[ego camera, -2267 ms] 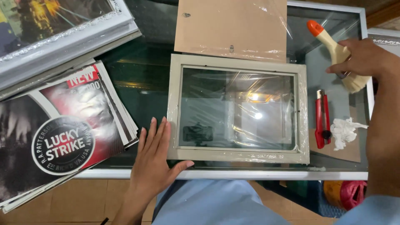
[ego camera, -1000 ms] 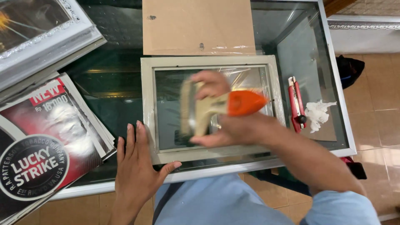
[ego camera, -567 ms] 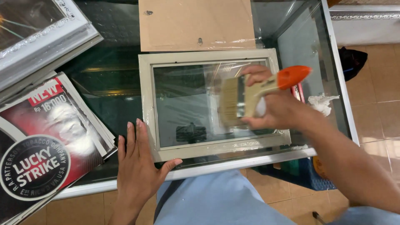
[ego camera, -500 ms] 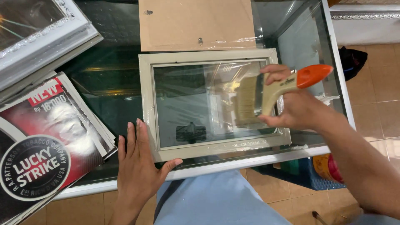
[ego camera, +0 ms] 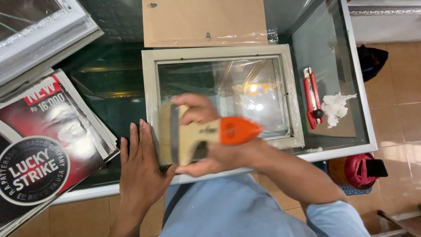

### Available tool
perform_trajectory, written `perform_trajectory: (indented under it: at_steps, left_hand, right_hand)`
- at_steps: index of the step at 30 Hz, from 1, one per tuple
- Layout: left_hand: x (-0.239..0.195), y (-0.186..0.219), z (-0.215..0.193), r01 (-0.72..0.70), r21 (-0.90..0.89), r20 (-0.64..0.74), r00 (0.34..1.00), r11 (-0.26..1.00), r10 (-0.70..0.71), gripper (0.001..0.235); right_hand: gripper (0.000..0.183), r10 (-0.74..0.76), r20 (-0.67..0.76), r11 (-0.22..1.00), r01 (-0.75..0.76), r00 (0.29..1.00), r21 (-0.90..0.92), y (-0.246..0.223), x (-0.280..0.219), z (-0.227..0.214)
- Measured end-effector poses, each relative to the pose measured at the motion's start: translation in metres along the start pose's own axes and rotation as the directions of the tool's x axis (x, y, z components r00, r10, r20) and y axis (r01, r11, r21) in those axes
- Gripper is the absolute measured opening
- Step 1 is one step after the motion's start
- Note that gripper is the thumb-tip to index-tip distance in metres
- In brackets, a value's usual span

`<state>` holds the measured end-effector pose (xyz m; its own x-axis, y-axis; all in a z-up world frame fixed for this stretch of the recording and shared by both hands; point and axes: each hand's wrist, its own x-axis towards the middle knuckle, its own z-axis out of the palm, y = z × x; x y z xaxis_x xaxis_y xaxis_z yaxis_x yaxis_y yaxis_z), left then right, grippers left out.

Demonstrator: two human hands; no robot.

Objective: Cleaning the glass of a picture frame and inserting a poster.

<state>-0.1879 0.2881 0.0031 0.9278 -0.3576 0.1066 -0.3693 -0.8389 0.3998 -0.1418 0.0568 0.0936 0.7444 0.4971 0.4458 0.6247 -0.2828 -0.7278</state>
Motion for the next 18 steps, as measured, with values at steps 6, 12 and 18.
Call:
perform_trajectory:
  at_steps: [6, 12, 18]
  left_hand:
    - [0.004, 0.006, -0.005, 0.053, -0.003, 0.025, 0.998, 0.999, -0.053, 0.127]
    - [0.006, 0.006, -0.005, 0.08, -0.013, 0.08, 0.994, 0.997, -0.078, 0.129]
    - [0.007, 0.003, -0.003, 0.084, 0.01, 0.126, 0.988, 0.996, -0.085, 0.131]
  right_hand:
    - [0.082, 0.1, 0.114, 0.995, -0.102, 0.988, 0.015, 0.035, -0.053, -0.037]
    - [0.088, 0.409, 0.077, 0.843, -0.344, 0.909, -0.414, 0.032, -0.154, -0.146]
    - [0.036, 0.464, -0.001, 0.856, -0.449, 0.886, -0.256, 0.004, -0.152, -0.166]
